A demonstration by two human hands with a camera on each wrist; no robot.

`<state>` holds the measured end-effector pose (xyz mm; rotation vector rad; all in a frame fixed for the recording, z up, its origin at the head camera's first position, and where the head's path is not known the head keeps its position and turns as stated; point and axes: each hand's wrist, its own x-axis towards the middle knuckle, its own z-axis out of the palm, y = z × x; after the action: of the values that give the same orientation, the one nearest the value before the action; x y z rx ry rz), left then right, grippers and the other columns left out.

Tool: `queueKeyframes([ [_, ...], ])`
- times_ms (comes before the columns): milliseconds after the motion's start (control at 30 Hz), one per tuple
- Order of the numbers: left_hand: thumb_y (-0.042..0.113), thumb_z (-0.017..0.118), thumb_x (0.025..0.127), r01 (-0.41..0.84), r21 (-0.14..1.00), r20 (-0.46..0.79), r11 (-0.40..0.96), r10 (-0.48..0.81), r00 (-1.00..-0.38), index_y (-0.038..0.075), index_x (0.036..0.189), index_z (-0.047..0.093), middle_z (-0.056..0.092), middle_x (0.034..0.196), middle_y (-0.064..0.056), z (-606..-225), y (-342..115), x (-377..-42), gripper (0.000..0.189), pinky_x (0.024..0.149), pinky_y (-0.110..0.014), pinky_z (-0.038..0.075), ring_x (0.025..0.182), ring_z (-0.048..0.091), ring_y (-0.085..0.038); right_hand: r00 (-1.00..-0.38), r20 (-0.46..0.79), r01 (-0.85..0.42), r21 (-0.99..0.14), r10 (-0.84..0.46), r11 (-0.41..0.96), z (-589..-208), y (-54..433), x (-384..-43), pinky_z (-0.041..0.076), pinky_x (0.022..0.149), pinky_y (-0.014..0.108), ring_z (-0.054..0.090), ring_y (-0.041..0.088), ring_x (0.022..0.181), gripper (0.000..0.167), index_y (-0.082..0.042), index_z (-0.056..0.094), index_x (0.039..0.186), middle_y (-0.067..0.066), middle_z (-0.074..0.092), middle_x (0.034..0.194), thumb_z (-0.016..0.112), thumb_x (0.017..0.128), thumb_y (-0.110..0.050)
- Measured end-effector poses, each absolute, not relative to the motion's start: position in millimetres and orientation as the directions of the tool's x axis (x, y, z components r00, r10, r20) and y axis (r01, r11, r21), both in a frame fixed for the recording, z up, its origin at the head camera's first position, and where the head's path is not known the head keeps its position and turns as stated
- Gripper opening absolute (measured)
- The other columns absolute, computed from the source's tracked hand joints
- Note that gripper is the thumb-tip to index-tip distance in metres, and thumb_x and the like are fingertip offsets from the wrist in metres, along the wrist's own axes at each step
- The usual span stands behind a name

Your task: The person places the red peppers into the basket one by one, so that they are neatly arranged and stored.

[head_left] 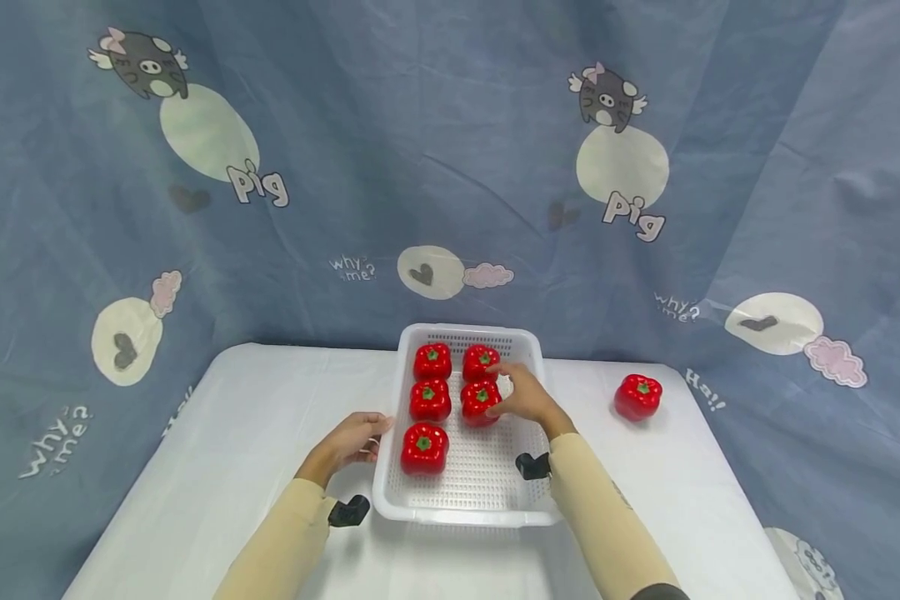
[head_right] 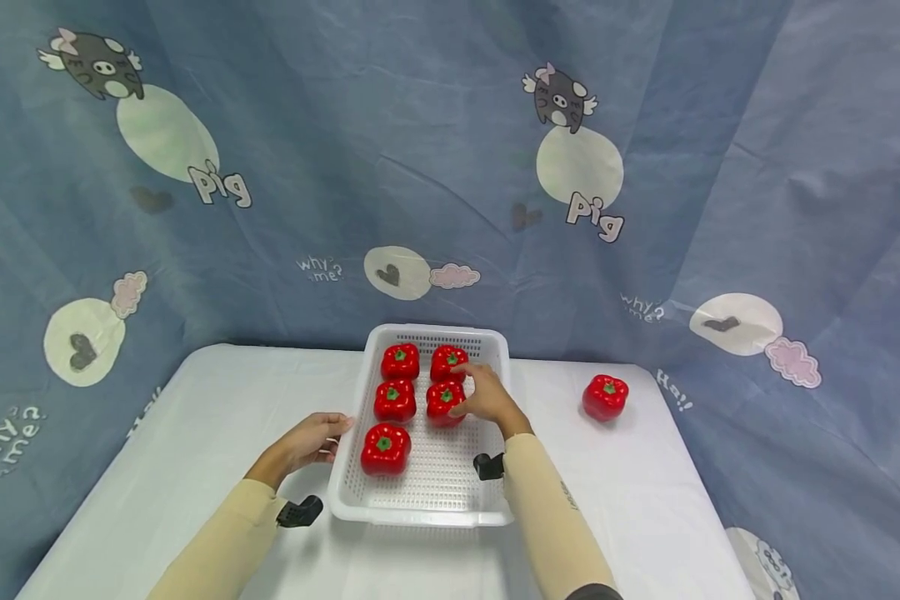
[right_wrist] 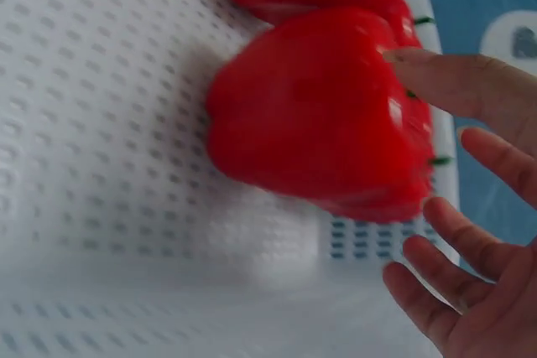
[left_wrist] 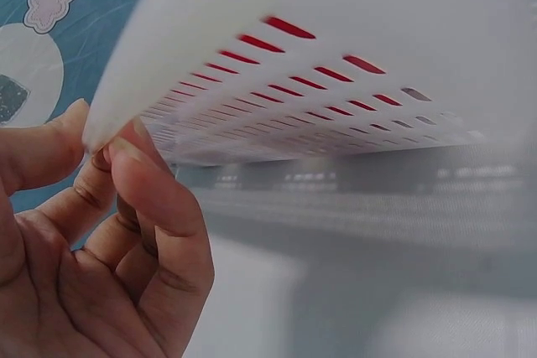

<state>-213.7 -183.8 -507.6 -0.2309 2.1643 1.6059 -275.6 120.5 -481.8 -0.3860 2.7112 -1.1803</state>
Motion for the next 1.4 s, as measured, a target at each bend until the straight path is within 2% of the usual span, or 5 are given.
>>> queueKeyframes([
  [300, 0.021, 0.053, 0.099, -0.382, 0.867, -0.438, 0.319, 0.125, -0.89, -0.002, 0.11, 0.062, 0.061, 0.083, -0.008, -506.8, -185.3, -212.4, 0.027, 0.057, -0.025, 0.051, 0.066, 0.053, -0.015, -0.968, -0.047, -0.115, -0.79, -0.245, 0.603, -466.9, 153.4, -274.0, 0.044, 0.096, 0.055, 0.045, 0.043, 0.123, 0.065, -0.011, 0.053, 0.133, 0.018, 0.047, 0.136, 0.08, 0.074, -0.008],
  [667, 0.023, 0.054, 0.099, -0.385, 0.871, -0.441, 0.306, 0.143, -0.886, -0.001, 0.109, 0.062, 0.06, 0.082, -0.007, -508.0, -184.9, -215.0, 0.028, 0.058, -0.024, 0.051, 0.067, 0.053, -0.015, -0.987, 0.058, -0.134, -0.822, -0.152, 0.554, -461.1, 200.9, -273.4, 0.032, 0.107, 0.055, 0.038, 0.04, 0.13, 0.067, -0.001, 0.04, 0.141, 0.026, 0.042, 0.139, 0.073, 0.083, -0.01],
  [900, 0.024, 0.055, 0.098, -0.384, 0.871, -0.439, 0.307, 0.133, -0.888, -0.001, 0.109, 0.062, 0.061, 0.083, -0.008, -509.7, -185.8, -214.5, 0.028, 0.058, -0.024, 0.052, 0.067, 0.054, -0.016, -0.995, 0.07, -0.099, -0.785, -0.072, 0.611, -462.9, 229.9, -272.7, 0.026, 0.109, 0.06, 0.033, 0.039, 0.134, 0.068, -0.006, 0.041, 0.141, 0.021, 0.039, 0.143, 0.074, 0.083, -0.018],
  [1100, 0.023, 0.054, 0.098, -0.391, 0.868, -0.447, 0.306, 0.14, -0.883, -0.001, 0.109, 0.062, 0.061, 0.083, -0.008, -508.3, -185.7, -215.2, 0.027, 0.058, -0.024, 0.052, 0.067, 0.055, -0.015, -0.993, 0.105, -0.114, -0.73, -0.055, 0.674, -462.5, 254.9, -272.9, 0.023, 0.108, 0.062, 0.03, 0.041, 0.135, 0.073, -0.006, 0.041, 0.143, 0.023, 0.036, 0.143, 0.077, 0.082, -0.019],
  [1400, 0.023, 0.054, 0.098, -0.387, 0.866, -0.445, 0.316, 0.137, -0.885, 0.0, 0.107, 0.063, 0.062, 0.083, -0.007, -506.7, -185.7, -215.6, 0.026, 0.058, -0.024, 0.052, 0.067, 0.054, -0.015, -0.999, 0.052, -0.031, -0.676, 0.005, 0.736, -463.7, 281.8, -269.7, 0.015, 0.107, 0.067, 0.021, 0.045, 0.136, 0.073, -0.007, 0.041, 0.143, 0.024, 0.029, 0.148, 0.077, 0.082, -0.024],
])
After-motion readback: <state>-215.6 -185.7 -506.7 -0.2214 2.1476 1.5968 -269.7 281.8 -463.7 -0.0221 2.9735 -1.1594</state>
